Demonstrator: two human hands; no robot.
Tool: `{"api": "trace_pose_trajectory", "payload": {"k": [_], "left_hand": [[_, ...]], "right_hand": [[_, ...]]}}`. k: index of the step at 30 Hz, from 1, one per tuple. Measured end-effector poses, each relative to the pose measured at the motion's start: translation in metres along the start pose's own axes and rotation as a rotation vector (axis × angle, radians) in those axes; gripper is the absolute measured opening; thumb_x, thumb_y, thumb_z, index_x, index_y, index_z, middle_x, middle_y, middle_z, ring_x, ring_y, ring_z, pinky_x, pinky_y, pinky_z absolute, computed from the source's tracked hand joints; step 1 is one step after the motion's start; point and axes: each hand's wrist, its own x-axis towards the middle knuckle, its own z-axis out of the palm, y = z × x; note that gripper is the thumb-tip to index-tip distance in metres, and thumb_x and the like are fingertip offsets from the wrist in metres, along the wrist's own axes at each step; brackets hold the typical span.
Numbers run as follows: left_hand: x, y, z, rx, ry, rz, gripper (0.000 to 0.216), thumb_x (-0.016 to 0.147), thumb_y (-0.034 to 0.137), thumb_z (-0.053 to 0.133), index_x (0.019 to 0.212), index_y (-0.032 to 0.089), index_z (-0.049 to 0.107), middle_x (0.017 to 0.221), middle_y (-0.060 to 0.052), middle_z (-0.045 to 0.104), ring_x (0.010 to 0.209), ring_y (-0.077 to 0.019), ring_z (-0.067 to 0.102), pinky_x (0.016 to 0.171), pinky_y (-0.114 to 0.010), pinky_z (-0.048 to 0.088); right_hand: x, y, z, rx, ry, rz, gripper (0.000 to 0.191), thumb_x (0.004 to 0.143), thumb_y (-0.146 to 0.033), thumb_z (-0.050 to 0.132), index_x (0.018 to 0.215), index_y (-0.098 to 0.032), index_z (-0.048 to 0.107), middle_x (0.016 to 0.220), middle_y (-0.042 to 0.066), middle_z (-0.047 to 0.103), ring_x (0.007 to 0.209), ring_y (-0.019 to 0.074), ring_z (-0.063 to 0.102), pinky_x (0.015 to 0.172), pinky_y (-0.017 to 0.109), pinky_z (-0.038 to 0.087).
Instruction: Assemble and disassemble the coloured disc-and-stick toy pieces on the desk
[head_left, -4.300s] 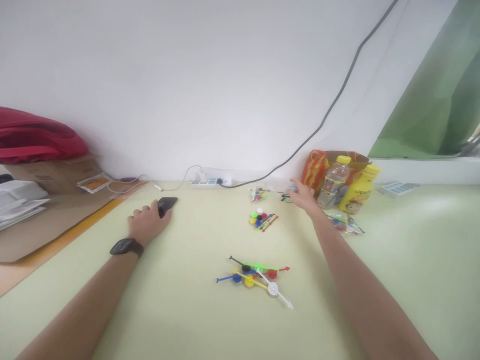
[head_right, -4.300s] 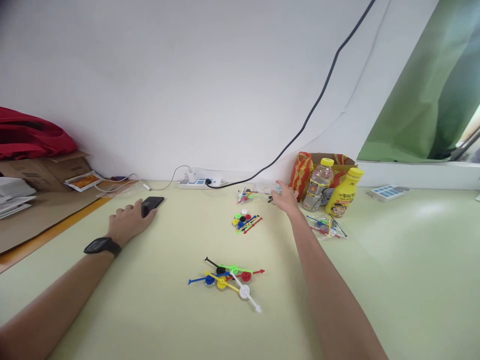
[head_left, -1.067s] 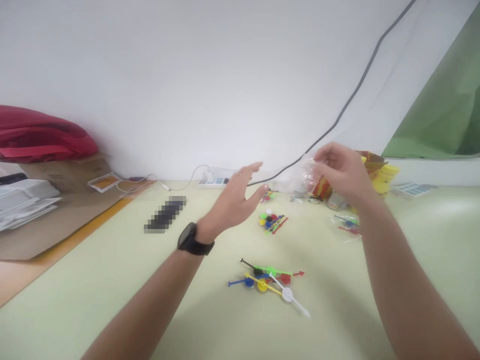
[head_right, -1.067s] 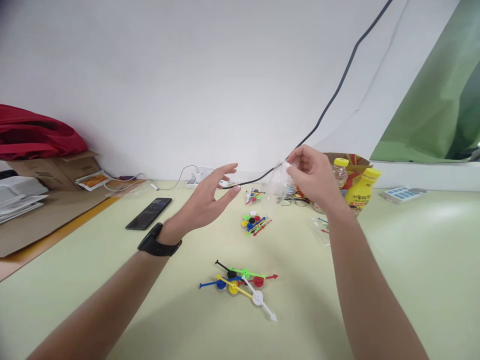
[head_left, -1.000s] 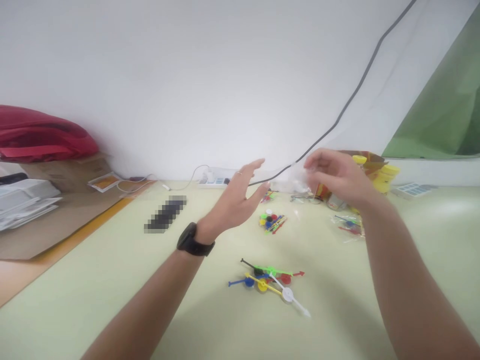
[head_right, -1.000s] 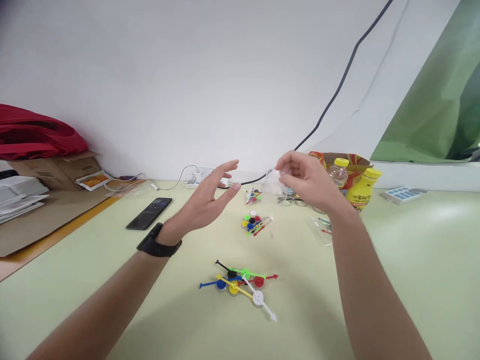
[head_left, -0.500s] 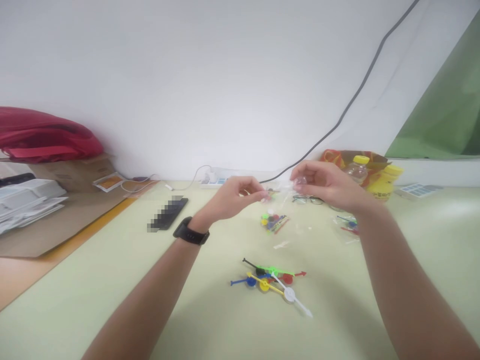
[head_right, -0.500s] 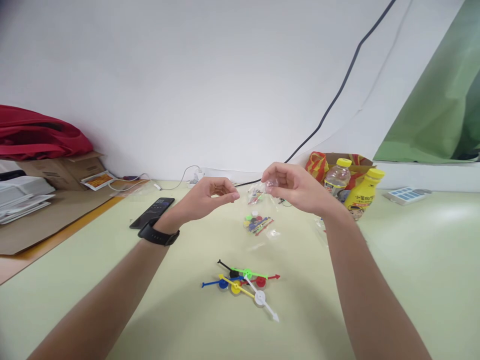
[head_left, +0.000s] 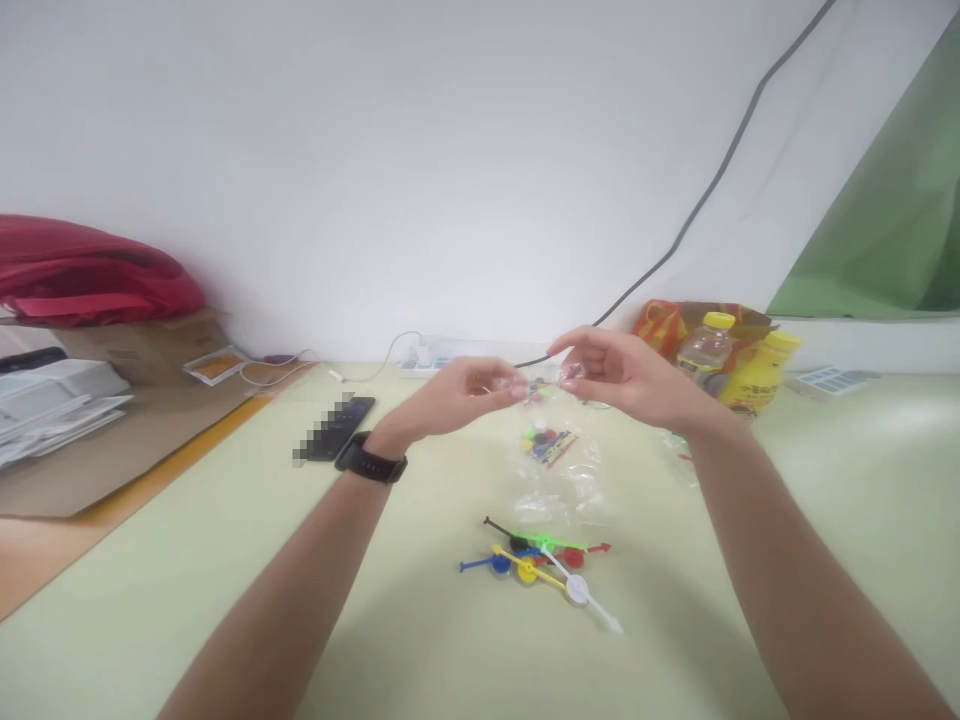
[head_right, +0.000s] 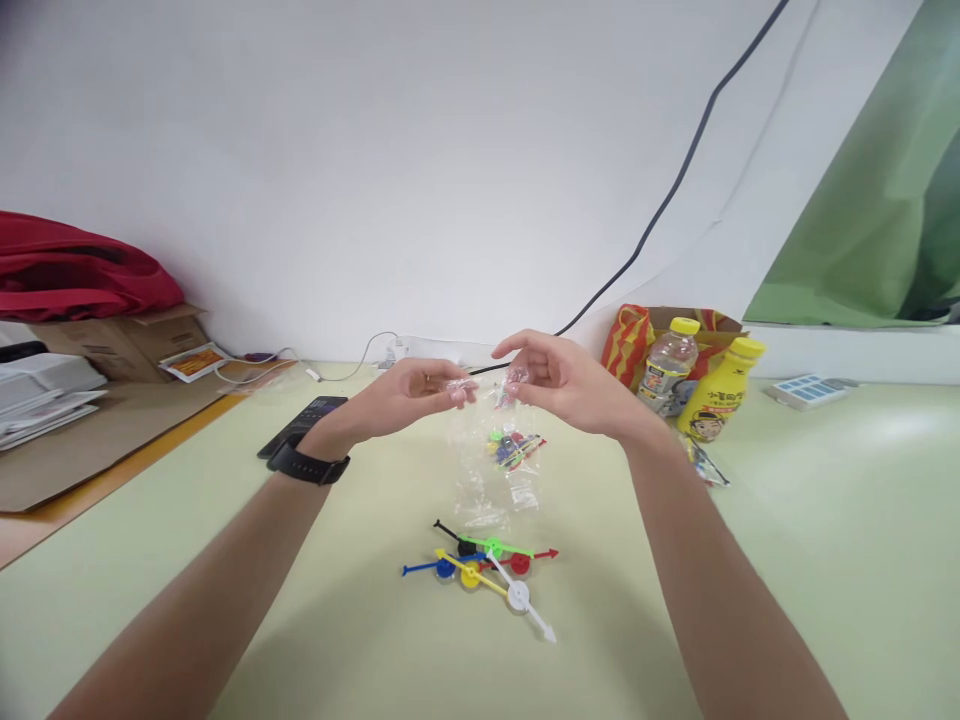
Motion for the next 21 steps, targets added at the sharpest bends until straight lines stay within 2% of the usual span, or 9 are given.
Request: {"api": "trace_pose_trajectory", "payload": {"k": [2, 4, 6, 9, 12, 15, 16, 20, 21], "left_hand": [[0.001, -0.002, 0.003, -0.024, 0.027, 0.010, 0.035, 0.091, 0.053, 0.070, 0.093, 0.019, 0.076, 0.090, -0.008, 0.076, 0.084, -0.0197, 0.069, 0.080, -0.033, 0.054], [0.004, -0.006, 0.003, -0.049, 0.167, 0.032, 0.036, 0.091, 0.053, 0.069, 0.087, 0.018, 0.075, 0.085, -0.007, 0.076, 0.077, -0.0175, 0.066, 0.076, -0.031, 0.053], [0.006, -0.011, -0.001, -0.069, 0.326, 0.035, 0.036, 0.091, 0.053, 0.070, 0.090, 0.018, 0.075, 0.086, -0.007, 0.076, 0.074, -0.0164, 0.064, 0.071, -0.030, 0.051], [0.005, -0.020, -0.015, -0.084, 0.457, -0.017, 0.035, 0.088, 0.053, 0.072, 0.091, 0.018, 0.076, 0.089, -0.008, 0.077, 0.075, -0.0162, 0.064, 0.069, -0.029, 0.050], [-0.002, -0.029, -0.034, -0.037, 0.411, -0.086, 0.036, 0.088, 0.053, 0.071, 0.086, 0.018, 0.075, 0.094, -0.009, 0.077, 0.082, -0.0176, 0.066, 0.075, -0.031, 0.051], [-0.010, -0.036, -0.049, 0.075, 0.178, -0.189, 0.036, 0.086, 0.054, 0.072, 0.089, 0.019, 0.077, 0.098, -0.009, 0.078, 0.088, -0.0208, 0.069, 0.079, -0.034, 0.054], [-0.011, -0.038, -0.051, 0.116, 0.162, -0.204, 0.036, 0.085, 0.054, 0.073, 0.095, 0.020, 0.077, 0.100, -0.009, 0.078, 0.089, -0.0216, 0.070, 0.080, -0.035, 0.055], [-0.008, -0.034, -0.044, 0.240, 0.362, -0.125, 0.047, 0.086, 0.054, 0.073, 0.122, 0.024, 0.069, 0.118, -0.009, 0.074, 0.100, -0.0223, 0.070, 0.086, -0.036, 0.056], [-0.007, -0.030, -0.038, 0.252, 0.368, -0.092, 0.050, 0.088, 0.055, 0.071, 0.127, 0.025, 0.066, 0.123, -0.009, 0.072, 0.104, -0.0224, 0.069, 0.088, -0.036, 0.055]], "right_hand": [[0.002, 0.000, 0.006, 0.020, -0.002, 0.035, 0.052, 0.087, -0.043, 0.074, 0.135, -0.029, 0.057, 0.098, 0.005, 0.069, 0.094, 0.0239, 0.068, 0.082, 0.039, 0.056], [0.003, 0.004, 0.010, 0.020, -0.034, 0.104, 0.071, 0.085, -0.043, 0.077, 0.148, -0.031, 0.046, 0.100, 0.004, 0.070, 0.093, 0.0243, 0.068, 0.080, 0.039, 0.057], [0.004, 0.009, 0.012, 0.003, -0.080, 0.166, 0.084, 0.082, -0.040, 0.080, 0.155, -0.031, 0.037, 0.097, 0.003, 0.070, 0.092, 0.0247, 0.068, 0.081, 0.040, 0.057], [0.005, 0.020, 0.007, 0.012, -0.051, 0.168, 0.077, 0.082, -0.036, 0.078, 0.151, -0.028, 0.045, 0.090, 0.003, 0.071, 0.092, 0.0243, 0.068, 0.084, 0.042, 0.057], [0.006, 0.030, -0.002, 0.069, 0.072, 0.130, 0.064, 0.081, -0.037, 0.079, 0.140, -0.027, 0.056, 0.092, 0.005, 0.072, 0.092, 0.0237, 0.068, 0.083, 0.041, 0.056], [0.006, 0.033, -0.009, 0.094, 0.178, 0.114, 0.058, 0.081, -0.041, 0.079, 0.134, -0.026, 0.060, 0.093, 0.005, 0.071, 0.091, 0.0233, 0.067, 0.080, 0.039, 0.055], [0.006, 0.033, -0.009, 0.092, 0.199, 0.112, 0.056, 0.082, -0.042, 0.078, 0.133, -0.026, 0.061, 0.092, 0.004, 0.071, 0.091, 0.0234, 0.067, 0.080, 0.039, 0.055], [0.007, 0.027, -0.001, 0.059, 0.200, 0.102, 0.048, 0.085, -0.041, 0.074, 0.129, -0.026, 0.062, 0.087, 0.003, 0.069, 0.086, 0.0225, 0.066, 0.077, 0.038, 0.054], [0.008, 0.026, 0.003, 0.048, 0.190, 0.097, 0.046, 0.085, -0.040, 0.073, 0.128, -0.026, 0.062, 0.086, 0.003, 0.069, 0.084, 0.0221, 0.066, 0.076, 0.038, 0.054]]}}
